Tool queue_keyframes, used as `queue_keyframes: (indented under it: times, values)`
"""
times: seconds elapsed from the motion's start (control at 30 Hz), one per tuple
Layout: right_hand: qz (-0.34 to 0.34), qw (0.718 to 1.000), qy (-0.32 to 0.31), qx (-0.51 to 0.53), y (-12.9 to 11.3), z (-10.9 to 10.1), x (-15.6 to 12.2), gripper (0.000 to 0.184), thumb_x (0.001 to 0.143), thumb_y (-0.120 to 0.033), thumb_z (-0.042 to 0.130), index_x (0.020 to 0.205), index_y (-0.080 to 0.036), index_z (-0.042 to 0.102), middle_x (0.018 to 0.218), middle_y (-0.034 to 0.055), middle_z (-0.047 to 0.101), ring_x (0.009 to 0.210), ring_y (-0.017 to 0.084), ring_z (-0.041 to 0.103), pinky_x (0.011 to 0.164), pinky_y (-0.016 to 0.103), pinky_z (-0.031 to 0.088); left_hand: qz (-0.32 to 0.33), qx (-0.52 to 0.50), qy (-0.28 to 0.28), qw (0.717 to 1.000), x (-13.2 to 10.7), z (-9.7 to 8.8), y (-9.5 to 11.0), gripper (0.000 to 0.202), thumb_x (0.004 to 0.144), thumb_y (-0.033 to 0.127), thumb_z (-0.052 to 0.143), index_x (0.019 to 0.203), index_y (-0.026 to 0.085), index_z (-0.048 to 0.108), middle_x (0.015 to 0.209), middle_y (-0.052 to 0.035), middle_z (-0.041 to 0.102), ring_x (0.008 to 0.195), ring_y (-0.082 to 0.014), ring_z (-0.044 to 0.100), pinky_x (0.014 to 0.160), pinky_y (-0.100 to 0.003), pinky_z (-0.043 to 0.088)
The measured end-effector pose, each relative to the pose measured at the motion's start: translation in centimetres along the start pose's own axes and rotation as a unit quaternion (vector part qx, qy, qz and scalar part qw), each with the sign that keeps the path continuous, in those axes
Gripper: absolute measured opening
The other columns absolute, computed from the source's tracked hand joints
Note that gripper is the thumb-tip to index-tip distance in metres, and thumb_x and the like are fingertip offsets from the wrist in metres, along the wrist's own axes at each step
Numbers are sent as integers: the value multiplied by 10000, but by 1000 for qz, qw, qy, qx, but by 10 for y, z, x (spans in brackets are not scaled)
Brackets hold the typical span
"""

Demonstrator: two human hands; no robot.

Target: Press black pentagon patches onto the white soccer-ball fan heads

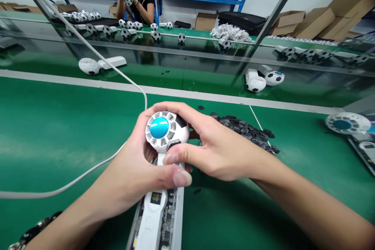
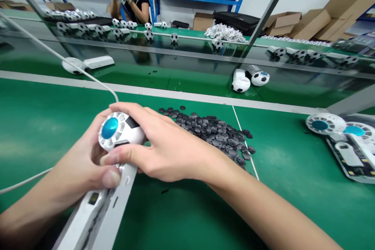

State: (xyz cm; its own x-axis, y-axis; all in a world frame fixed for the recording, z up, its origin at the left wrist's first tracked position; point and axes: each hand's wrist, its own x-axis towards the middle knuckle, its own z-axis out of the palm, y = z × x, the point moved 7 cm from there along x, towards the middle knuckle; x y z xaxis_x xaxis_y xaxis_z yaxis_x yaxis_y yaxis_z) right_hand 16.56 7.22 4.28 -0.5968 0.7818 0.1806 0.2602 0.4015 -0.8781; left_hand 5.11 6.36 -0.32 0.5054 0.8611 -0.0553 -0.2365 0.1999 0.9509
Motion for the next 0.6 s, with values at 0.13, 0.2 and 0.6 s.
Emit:
queue_keyframes:
  times: [0.13,0.2,0.6]
  values:
    - [-72,993,-17,-97,-11,4,-4,569,905,-134,605,1440,-228,437,1502,44,487,1364,183,468,1165,346,424,-1,33,32,999,-3,1,4,801,645,124,955,1266,324,491,1176,23,664,1066,-195,697,763,-121,575]
    - [-88,988,-27,-126,-11,5,-5,557,923,-148,575,1454,-216,420,1527,64,459,1381,205,449,1180,395,415,11,44,18,999,-4,3,7,776,672,110,942,1271,338,506,1184,49,658,1054,-151,691,780,-98,562]
    - [-118,990,30,-66,-2,2,1,512,926,-284,720,1395,-213,527,1488,72,533,1368,211,494,1192,410,399,59,91,15,994,2,-5,9,669,743,325,927,1294,378,551,1189,43,637,1034,-146,689,788,-122,579]
